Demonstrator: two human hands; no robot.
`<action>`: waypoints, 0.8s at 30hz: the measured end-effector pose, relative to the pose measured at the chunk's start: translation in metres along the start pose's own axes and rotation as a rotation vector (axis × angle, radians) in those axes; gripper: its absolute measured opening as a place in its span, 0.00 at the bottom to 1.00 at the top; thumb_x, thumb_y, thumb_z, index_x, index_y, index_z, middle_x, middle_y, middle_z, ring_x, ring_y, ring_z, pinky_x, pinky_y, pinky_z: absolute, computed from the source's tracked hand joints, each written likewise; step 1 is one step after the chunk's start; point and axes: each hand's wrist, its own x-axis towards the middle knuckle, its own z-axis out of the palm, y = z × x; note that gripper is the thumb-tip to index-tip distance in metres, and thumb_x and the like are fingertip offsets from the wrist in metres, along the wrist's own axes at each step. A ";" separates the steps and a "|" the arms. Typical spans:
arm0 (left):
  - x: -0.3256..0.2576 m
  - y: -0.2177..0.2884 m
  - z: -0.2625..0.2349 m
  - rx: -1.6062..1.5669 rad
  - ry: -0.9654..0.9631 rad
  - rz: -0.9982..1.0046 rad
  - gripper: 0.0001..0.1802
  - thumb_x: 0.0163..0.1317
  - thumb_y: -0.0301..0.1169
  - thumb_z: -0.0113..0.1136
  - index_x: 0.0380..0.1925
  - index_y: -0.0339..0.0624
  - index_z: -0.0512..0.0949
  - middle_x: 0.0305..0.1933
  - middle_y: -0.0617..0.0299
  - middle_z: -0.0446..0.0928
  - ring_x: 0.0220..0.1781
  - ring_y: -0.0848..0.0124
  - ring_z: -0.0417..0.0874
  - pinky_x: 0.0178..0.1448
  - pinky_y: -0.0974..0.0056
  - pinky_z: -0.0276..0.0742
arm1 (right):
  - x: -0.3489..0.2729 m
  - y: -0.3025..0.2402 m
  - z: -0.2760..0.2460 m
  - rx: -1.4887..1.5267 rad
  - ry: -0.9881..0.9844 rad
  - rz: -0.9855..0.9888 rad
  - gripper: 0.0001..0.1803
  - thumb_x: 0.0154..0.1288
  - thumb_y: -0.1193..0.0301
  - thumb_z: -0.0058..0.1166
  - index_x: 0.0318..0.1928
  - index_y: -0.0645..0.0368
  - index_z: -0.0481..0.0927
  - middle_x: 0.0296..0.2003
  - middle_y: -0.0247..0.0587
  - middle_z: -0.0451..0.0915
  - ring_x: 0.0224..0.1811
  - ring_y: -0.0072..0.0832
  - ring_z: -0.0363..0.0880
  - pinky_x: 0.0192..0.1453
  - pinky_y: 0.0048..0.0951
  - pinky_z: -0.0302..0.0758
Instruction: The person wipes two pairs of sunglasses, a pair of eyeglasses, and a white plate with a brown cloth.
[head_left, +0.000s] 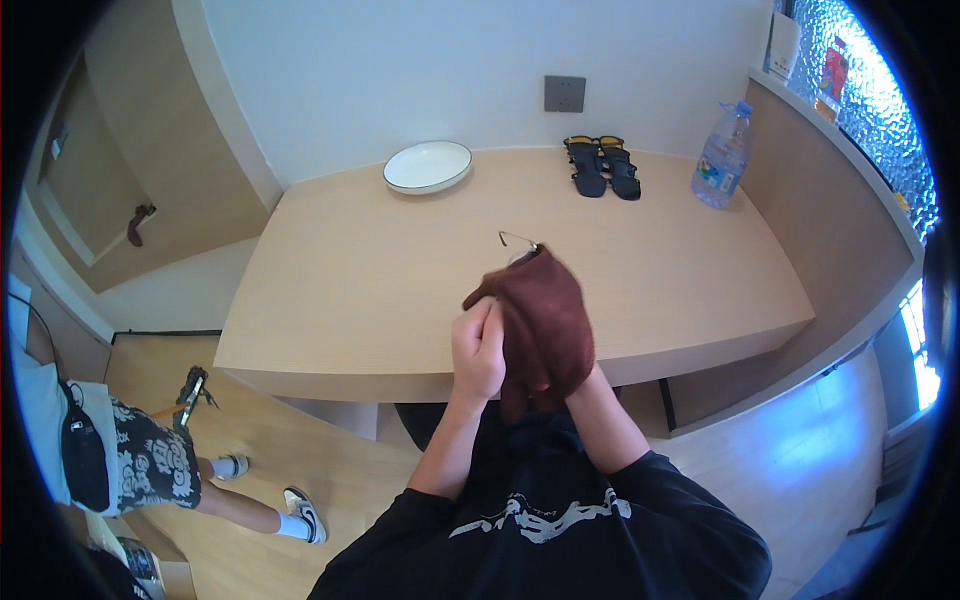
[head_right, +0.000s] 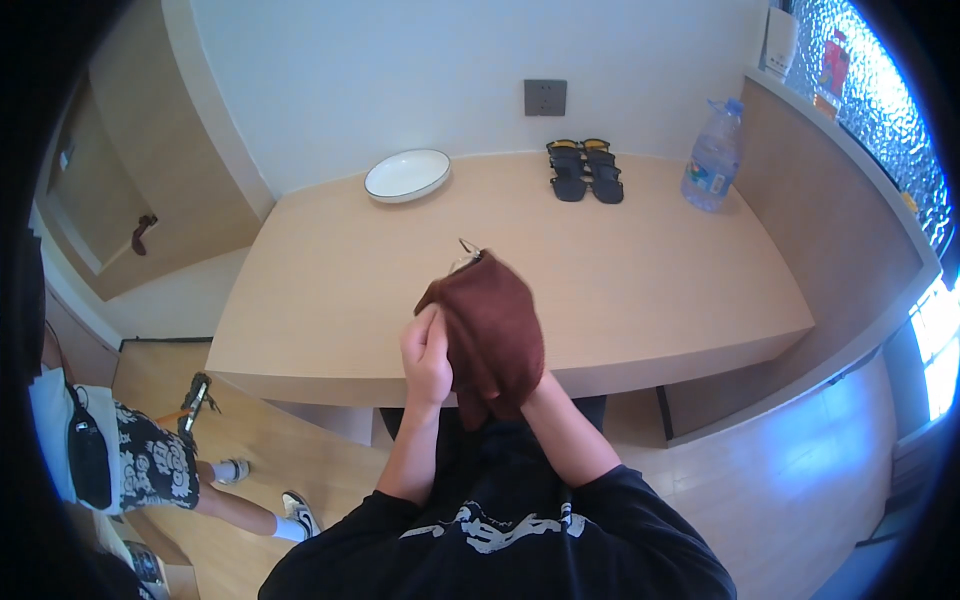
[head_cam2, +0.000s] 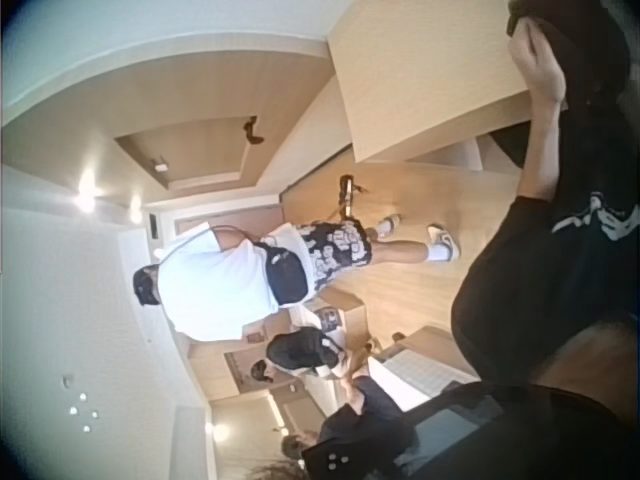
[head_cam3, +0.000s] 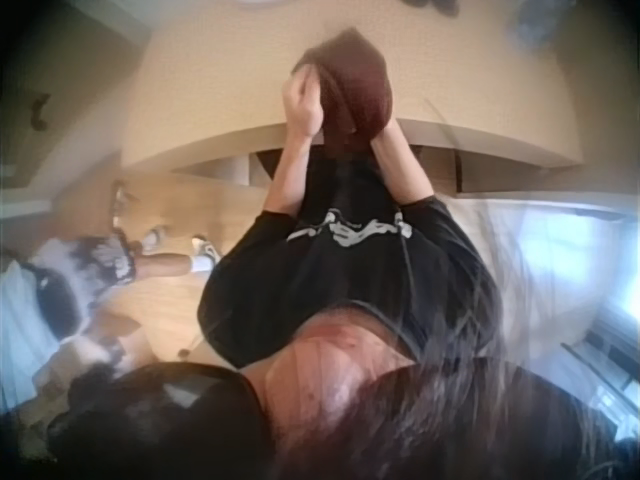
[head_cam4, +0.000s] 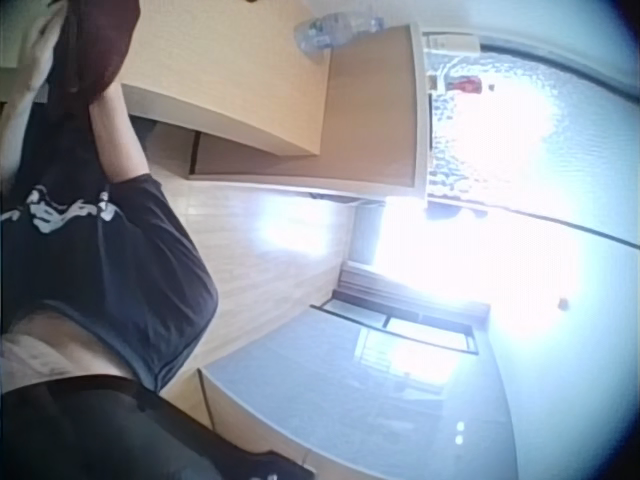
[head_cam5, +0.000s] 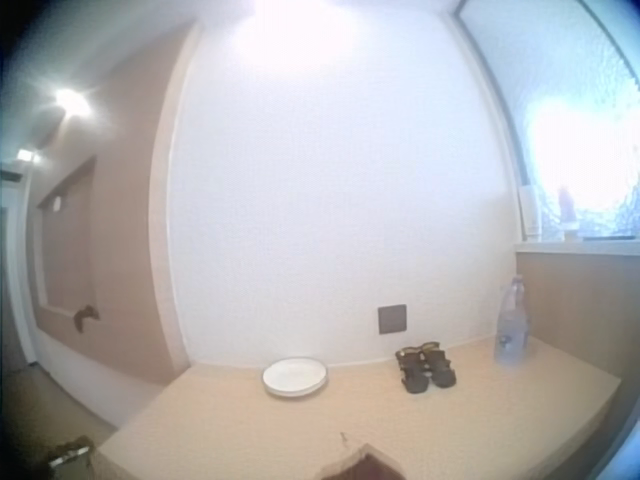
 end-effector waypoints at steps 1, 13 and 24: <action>-0.006 -0.001 0.004 -0.003 0.000 0.008 0.13 0.65 0.25 0.43 0.21 0.33 0.68 0.17 0.66 0.65 0.22 0.82 0.62 0.25 0.72 0.58 | -0.016 0.001 0.015 0.371 -0.062 0.276 0.09 0.56 0.72 0.51 0.38 0.59 0.77 0.32 0.39 0.77 0.35 0.26 0.74 0.39 0.24 0.70; -0.032 -0.025 0.013 -0.116 0.165 -0.037 0.12 0.65 0.27 0.44 0.24 0.34 0.72 0.19 0.72 0.66 0.24 0.84 0.61 0.26 0.75 0.55 | -0.045 -0.008 0.006 0.000 0.136 0.116 0.05 0.53 0.72 0.49 0.30 0.59 0.70 0.29 0.44 0.73 0.29 0.38 0.70 0.33 0.32 0.68; -0.046 -0.042 0.016 -0.133 0.047 -0.090 0.18 0.68 0.32 0.39 0.23 0.33 0.73 0.27 0.65 0.73 0.32 0.79 0.69 0.40 0.73 0.64 | -0.068 0.022 0.013 0.477 0.194 0.561 0.10 0.50 0.75 0.54 0.33 0.59 0.68 0.32 0.43 0.74 0.28 0.35 0.71 0.31 0.32 0.70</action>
